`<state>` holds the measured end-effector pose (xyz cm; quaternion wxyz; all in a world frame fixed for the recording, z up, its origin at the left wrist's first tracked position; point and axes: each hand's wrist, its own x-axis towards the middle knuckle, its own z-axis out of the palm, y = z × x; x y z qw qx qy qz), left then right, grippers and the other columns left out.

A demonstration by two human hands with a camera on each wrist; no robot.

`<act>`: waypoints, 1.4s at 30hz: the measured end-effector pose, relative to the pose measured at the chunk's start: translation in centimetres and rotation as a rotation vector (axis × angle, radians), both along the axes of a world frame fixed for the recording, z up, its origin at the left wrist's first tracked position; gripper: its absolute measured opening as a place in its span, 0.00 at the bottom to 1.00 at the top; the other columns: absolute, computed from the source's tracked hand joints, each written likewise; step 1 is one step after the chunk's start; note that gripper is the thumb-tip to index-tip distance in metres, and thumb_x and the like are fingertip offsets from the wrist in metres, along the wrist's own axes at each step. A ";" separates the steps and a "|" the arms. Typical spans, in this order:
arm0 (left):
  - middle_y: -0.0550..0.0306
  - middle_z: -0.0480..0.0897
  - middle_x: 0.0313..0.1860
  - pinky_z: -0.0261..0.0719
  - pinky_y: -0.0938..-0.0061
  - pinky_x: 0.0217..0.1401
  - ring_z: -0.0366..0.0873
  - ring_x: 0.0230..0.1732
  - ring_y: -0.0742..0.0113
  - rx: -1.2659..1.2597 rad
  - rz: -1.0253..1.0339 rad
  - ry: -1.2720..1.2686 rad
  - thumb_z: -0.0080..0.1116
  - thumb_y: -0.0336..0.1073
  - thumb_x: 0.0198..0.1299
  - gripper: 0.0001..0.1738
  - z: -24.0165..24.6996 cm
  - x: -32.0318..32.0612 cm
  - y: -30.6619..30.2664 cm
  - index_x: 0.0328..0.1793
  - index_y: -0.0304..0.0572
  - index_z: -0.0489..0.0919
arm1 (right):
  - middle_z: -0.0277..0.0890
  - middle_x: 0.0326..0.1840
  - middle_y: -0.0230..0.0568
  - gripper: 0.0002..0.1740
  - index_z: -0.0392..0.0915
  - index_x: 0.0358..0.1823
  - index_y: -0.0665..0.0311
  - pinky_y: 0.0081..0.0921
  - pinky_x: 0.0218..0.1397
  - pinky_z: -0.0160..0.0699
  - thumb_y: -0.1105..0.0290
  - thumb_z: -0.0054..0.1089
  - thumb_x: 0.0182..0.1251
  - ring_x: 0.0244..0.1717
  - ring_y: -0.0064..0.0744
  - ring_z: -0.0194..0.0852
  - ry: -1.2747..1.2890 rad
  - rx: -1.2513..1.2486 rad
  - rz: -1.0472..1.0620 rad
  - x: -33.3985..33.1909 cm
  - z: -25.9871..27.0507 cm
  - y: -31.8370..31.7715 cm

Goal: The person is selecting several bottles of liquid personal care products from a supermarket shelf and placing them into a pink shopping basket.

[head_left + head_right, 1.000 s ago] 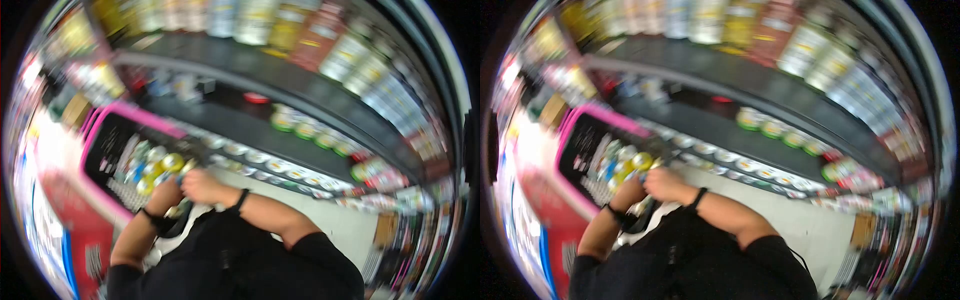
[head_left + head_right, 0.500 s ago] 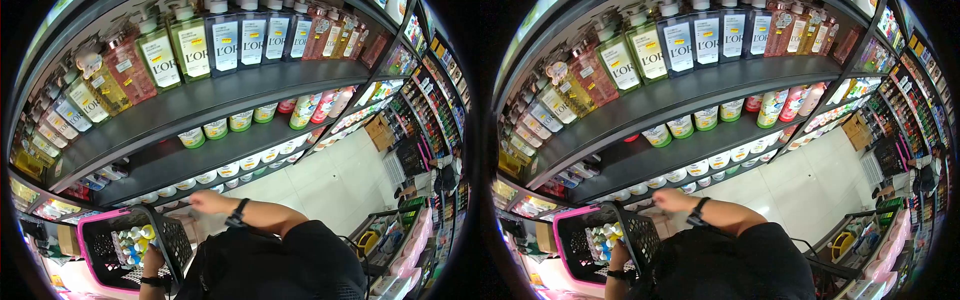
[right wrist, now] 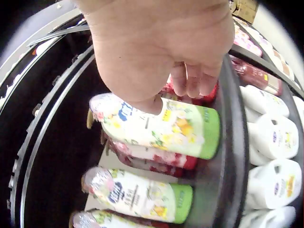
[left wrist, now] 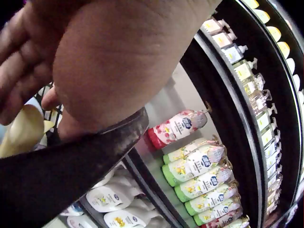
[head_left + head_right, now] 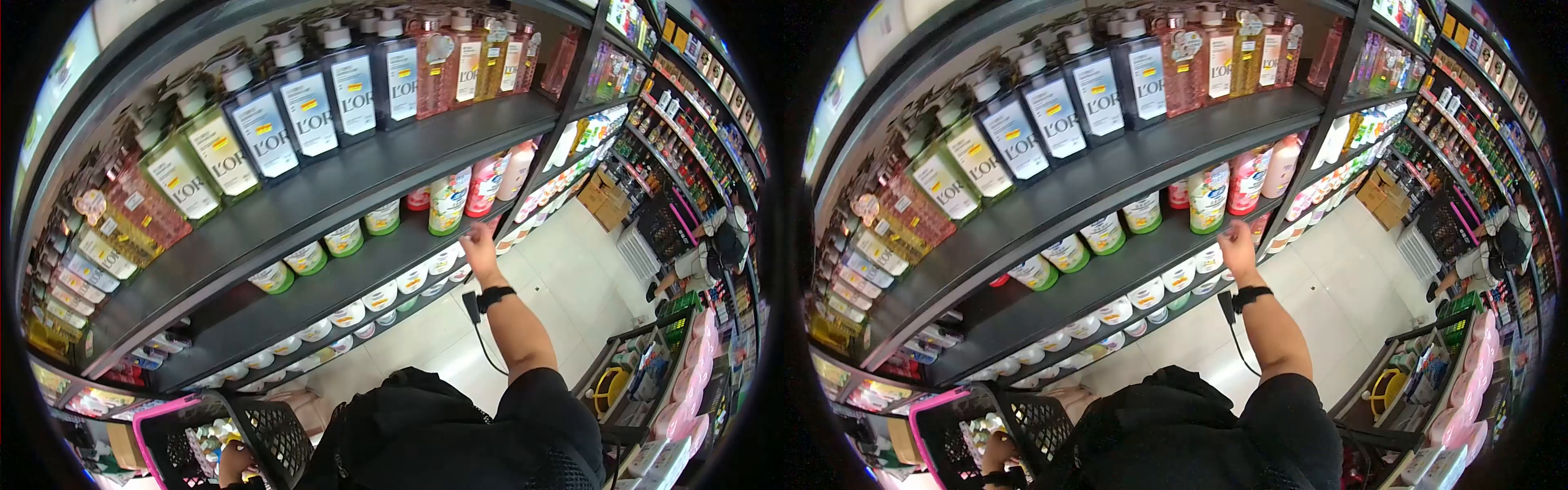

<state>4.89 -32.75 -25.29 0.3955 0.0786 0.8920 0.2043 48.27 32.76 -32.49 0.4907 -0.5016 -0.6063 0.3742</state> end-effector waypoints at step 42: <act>0.55 0.83 0.27 0.77 0.73 0.33 0.80 0.29 0.71 0.367 -0.100 0.409 0.66 0.36 0.64 0.15 9.3 5.7 12.1 0.50 0.34 0.80 | 0.80 0.56 0.42 0.38 0.69 0.62 0.69 0.32 0.62 0.79 0.77 0.79 0.48 0.55 0.32 0.79 0.292 -0.020 0.355 -3.6 6.5 4.7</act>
